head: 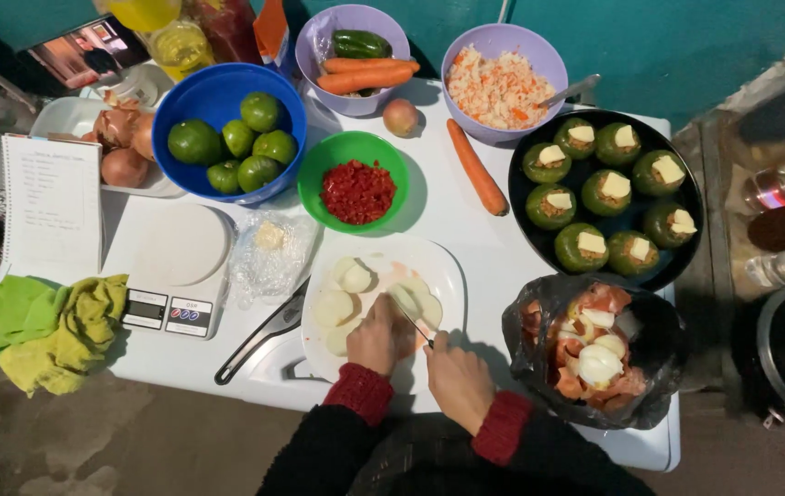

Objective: The recorder peels and dices a white onion using a paring knife.

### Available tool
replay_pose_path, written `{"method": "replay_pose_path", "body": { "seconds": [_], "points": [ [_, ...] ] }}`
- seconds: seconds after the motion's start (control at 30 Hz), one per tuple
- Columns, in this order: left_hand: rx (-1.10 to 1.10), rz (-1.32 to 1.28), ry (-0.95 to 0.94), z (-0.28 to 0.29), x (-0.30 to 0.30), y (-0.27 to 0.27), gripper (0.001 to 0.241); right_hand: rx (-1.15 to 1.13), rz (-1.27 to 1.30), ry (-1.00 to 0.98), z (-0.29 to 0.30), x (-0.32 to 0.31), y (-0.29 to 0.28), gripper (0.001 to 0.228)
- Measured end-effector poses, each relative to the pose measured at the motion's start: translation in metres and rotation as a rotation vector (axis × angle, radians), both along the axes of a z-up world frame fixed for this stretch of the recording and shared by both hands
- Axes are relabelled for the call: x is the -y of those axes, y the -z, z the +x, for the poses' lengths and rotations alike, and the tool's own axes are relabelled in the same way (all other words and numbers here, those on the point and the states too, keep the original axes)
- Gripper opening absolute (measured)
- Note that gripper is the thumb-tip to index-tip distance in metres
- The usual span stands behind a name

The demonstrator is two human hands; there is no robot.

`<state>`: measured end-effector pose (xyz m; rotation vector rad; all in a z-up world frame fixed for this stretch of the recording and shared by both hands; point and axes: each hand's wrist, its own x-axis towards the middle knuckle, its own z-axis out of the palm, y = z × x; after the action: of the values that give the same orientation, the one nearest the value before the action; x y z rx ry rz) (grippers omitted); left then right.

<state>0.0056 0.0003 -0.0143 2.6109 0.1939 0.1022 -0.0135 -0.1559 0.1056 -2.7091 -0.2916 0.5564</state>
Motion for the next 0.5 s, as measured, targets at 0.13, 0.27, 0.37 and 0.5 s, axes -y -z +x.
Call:
{"method": "replay_pose_path", "body": {
  "seconds": [0.13, 0.27, 0.37, 0.5],
  "points": [
    [0.09, -0.041, 0.005, 0.002, 0.0, -0.004, 0.047, 0.051, -0.034, -0.014, 0.01, -0.005, 0.025, 0.034],
    [0.115, -0.056, 0.027, 0.001, 0.002, 0.003, 0.049, 0.001, -0.056, -0.01, 0.015, -0.011, 0.029, 0.039],
    [0.106, -0.01, 0.023, 0.002, -0.001, 0.021, 0.048, -0.013, -0.053, -0.004, 0.021, -0.017, 0.04, 0.041],
    [-0.01, 0.019, 0.027, 0.004, 0.0, -0.002, 0.04, 0.104, -0.06, -0.024, 0.018, -0.019, 0.053, 0.04]
  ]
}}
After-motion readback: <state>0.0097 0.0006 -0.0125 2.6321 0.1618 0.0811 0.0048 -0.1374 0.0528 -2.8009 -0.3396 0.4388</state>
